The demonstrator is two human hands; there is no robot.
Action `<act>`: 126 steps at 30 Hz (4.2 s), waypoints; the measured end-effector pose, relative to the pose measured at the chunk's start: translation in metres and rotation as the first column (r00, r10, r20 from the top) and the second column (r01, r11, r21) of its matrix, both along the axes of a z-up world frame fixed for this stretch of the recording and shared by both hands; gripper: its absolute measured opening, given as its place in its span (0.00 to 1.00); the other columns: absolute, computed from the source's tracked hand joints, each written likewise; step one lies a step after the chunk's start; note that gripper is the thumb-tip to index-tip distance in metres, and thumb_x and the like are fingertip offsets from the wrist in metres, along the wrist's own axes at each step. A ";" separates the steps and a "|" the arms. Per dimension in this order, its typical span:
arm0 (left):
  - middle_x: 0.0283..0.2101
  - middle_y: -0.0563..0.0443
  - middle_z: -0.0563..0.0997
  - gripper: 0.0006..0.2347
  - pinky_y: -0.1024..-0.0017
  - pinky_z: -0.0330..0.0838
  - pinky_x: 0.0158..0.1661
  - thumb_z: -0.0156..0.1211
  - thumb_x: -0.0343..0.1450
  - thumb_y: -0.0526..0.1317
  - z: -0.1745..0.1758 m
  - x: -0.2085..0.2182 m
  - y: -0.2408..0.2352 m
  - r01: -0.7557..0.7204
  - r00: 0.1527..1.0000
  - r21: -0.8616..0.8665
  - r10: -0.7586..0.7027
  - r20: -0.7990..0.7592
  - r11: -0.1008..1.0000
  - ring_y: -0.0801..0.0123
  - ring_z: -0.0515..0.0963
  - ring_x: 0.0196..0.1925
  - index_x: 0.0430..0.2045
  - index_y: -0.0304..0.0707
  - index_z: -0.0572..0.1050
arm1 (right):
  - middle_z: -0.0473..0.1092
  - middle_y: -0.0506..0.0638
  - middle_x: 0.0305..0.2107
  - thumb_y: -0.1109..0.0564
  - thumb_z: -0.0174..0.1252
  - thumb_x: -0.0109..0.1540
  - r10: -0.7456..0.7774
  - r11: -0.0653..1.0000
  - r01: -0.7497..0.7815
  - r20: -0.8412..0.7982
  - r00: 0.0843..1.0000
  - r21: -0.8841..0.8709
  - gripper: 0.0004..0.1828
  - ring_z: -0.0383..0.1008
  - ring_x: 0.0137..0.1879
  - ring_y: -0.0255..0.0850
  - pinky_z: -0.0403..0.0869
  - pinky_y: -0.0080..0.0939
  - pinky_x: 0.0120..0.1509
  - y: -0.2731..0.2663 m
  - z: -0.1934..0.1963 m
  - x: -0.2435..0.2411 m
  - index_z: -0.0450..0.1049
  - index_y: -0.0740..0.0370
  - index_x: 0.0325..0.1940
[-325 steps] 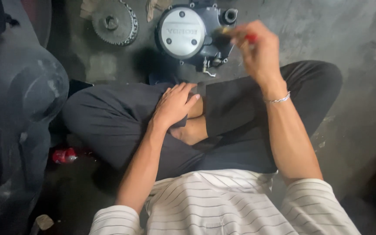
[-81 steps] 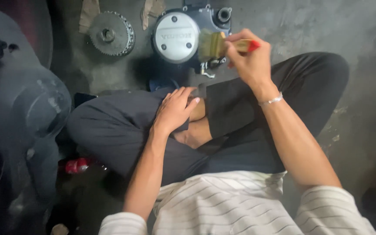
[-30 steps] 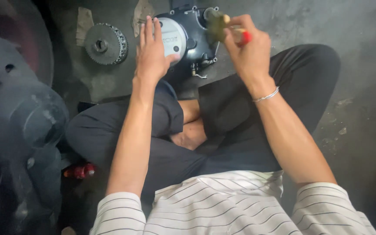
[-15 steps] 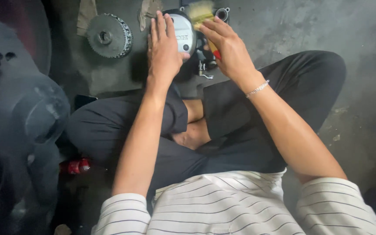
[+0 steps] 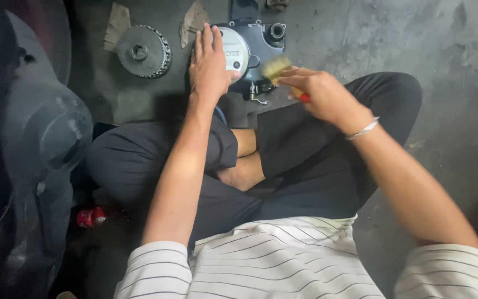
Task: Cleaning motorcycle engine parts including gears and a crankcase cover using a brush and solvent.
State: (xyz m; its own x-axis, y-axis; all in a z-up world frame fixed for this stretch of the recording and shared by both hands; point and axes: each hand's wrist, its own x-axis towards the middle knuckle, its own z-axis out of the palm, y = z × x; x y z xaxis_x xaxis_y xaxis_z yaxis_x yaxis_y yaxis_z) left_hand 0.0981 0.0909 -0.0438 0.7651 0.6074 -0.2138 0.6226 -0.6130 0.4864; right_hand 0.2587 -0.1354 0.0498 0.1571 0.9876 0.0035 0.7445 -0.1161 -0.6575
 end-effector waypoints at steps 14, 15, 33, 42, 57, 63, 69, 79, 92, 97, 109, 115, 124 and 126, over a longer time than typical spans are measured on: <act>0.77 0.39 0.49 0.50 0.57 0.56 0.69 0.82 0.55 0.41 -0.010 -0.004 -0.003 0.003 0.999 0.011 -0.003 0.048 1.000 0.45 0.50 0.78 0.71 0.32 0.52 | 0.73 0.63 0.57 0.69 0.63 0.62 -0.186 0.959 0.211 -0.142 0.972 0.188 0.23 0.73 0.62 0.60 0.72 0.51 0.64 0.083 -0.053 -0.009 0.75 0.66 0.61; 0.77 0.39 0.49 0.50 0.57 0.56 0.69 0.82 0.55 0.41 -0.011 -0.005 0.000 -0.003 0.999 0.004 0.003 0.040 1.000 0.45 0.50 0.78 0.71 0.32 0.52 | 0.73 0.63 0.57 0.69 0.63 0.62 -0.181 0.962 0.207 -0.148 0.972 0.179 0.23 0.73 0.62 0.60 0.72 0.51 0.64 0.081 -0.047 -0.008 0.75 0.66 0.61; 0.77 0.45 0.50 0.50 0.58 0.57 0.69 0.83 0.54 0.41 -0.008 -0.012 -0.003 0.022 0.996 -0.003 -0.022 0.092 1.000 0.50 0.51 0.78 0.71 0.37 0.55 | 0.74 0.60 0.54 0.67 0.63 0.60 0.040 0.994 -0.040 -0.008 0.999 -0.105 0.21 0.73 0.60 0.59 0.72 0.52 0.62 -0.015 0.002 0.003 0.76 0.64 0.58; 0.77 0.43 0.51 0.49 0.60 0.56 0.70 0.82 0.56 0.41 -0.014 -0.017 0.001 0.047 0.991 0.033 -0.051 0.121 0.998 0.49 0.51 0.78 0.72 0.35 0.54 | 0.77 0.61 0.49 0.64 0.60 0.66 -0.427 0.904 0.425 -0.188 0.885 -0.053 0.18 0.80 0.50 0.50 0.77 0.46 0.53 0.006 -0.007 -0.031 0.75 0.63 0.61; 0.77 0.47 0.49 0.49 0.55 0.57 0.68 0.82 0.57 0.41 -0.002 -0.017 0.000 0.032 0.998 -0.026 -0.030 0.052 0.999 0.51 0.50 0.78 0.72 0.39 0.53 | 0.79 0.56 0.40 0.63 0.55 0.68 -0.592 0.770 0.544 -0.692 0.414 -0.333 0.12 0.83 0.43 0.40 0.84 0.37 0.47 0.008 -0.046 -0.006 0.79 0.65 0.54; 0.77 0.48 0.50 0.49 0.56 0.57 0.69 0.82 0.56 0.40 -0.003 -0.015 0.002 0.027 0.997 -0.024 -0.025 0.075 0.999 0.52 0.50 0.78 0.73 0.39 0.53 | 0.80 0.56 0.44 0.64 0.56 0.69 -0.579 0.795 0.595 -0.437 0.688 -0.118 0.11 0.84 0.47 0.39 0.81 0.38 0.51 0.020 -0.040 -0.012 0.79 0.67 0.55; 0.77 0.46 0.50 0.50 0.58 0.57 0.70 0.83 0.57 0.42 -0.012 -0.018 0.002 0.041 0.993 0.009 -0.042 0.107 0.999 0.51 0.50 0.79 0.73 0.39 0.53 | 0.78 0.55 0.41 0.64 0.56 0.68 -0.536 0.763 0.604 -0.749 0.389 -0.232 0.11 0.84 0.43 0.38 0.84 0.37 0.49 0.022 -0.038 -0.033 0.77 0.66 0.54; 0.78 0.45 0.50 0.49 0.57 0.58 0.70 0.82 0.57 0.40 -0.016 -0.016 0.003 0.050 0.991 -0.011 -0.048 0.123 0.999 0.50 0.50 0.79 0.73 0.38 0.53 | 0.80 0.55 0.34 0.63 0.58 0.68 -0.611 0.778 0.618 -0.375 0.698 -0.117 0.11 0.84 0.37 0.38 0.81 0.37 0.41 0.019 -0.021 -0.027 0.79 0.68 0.54; 0.77 0.45 0.50 0.50 0.57 0.57 0.70 0.82 0.55 0.40 -0.010 -0.016 0.002 0.043 0.990 -0.017 -0.040 0.135 0.999 0.51 0.50 0.79 0.73 0.37 0.54 | 0.79 0.54 0.32 0.61 0.58 0.68 -0.639 0.767 0.627 -0.248 0.728 -0.135 0.11 0.82 0.33 0.37 0.80 0.35 0.36 -0.001 -0.022 -0.010 0.79 0.67 0.53; 0.78 0.45 0.50 0.49 0.54 0.56 0.69 0.82 0.58 0.40 -0.011 -0.023 0.000 0.045 0.992 -0.018 -0.042 0.122 0.999 0.50 0.49 0.79 0.73 0.37 0.53 | 0.80 0.52 0.35 0.61 0.57 0.67 -0.548 0.805 0.569 -0.577 0.606 -0.168 0.11 0.82 0.35 0.36 0.81 0.34 0.37 0.015 -0.030 -0.028 0.79 0.67 0.51; 0.78 0.37 0.46 0.45 0.51 0.49 0.77 0.82 0.63 0.41 -0.010 -0.043 -0.015 -0.017 0.883 0.117 -0.040 0.468 0.993 0.41 0.46 0.81 0.73 0.35 0.55 | 0.78 0.50 0.32 0.60 0.58 0.68 -0.543 0.791 0.611 -0.488 0.683 -0.025 0.07 0.80 0.34 0.36 0.79 0.38 0.35 0.019 -0.053 -0.016 0.77 0.67 0.47; 0.79 0.37 0.48 0.41 0.51 0.50 0.76 0.78 0.68 0.41 -0.012 -0.038 -0.013 0.032 0.885 0.114 -0.081 0.459 0.993 0.41 0.48 0.81 0.74 0.37 0.55 | 0.79 0.51 0.33 0.60 0.56 0.70 -0.644 0.713 0.701 -0.405 0.649 -0.011 0.08 0.80 0.31 0.36 0.78 0.36 0.31 0.023 -0.042 -0.006 0.76 0.68 0.46; 0.80 0.38 0.49 0.38 0.49 0.48 0.77 0.73 0.73 0.44 -0.022 -0.039 -0.015 0.065 0.887 0.082 -0.095 0.451 0.995 0.41 0.48 0.82 0.76 0.37 0.54 | 0.79 0.53 0.33 0.60 0.55 0.71 -0.562 0.766 0.643 -0.490 0.667 -0.002 0.07 0.78 0.30 0.34 0.77 0.35 0.32 0.022 -0.058 -0.010 0.76 0.67 0.47; 0.80 0.38 0.49 0.39 0.47 0.47 0.77 0.74 0.72 0.46 -0.020 -0.040 -0.014 0.057 0.895 0.087 -0.090 0.437 0.995 0.41 0.48 0.82 0.76 0.37 0.54 | 0.80 0.52 0.33 0.60 0.55 0.71 -0.606 0.744 0.668 -0.406 0.684 0.016 0.07 0.78 0.28 0.35 0.76 0.35 0.32 0.022 -0.061 -0.003 0.76 0.67 0.47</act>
State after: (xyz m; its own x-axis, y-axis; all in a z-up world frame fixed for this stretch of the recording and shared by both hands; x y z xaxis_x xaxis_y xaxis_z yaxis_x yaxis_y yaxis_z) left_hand 0.0586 0.0765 -0.0633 0.8140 0.5469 0.1956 0.3074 -0.6914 0.6538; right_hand 0.2554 -0.1139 -0.0114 0.7684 0.6384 -0.0446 0.2397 -0.3517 -0.9049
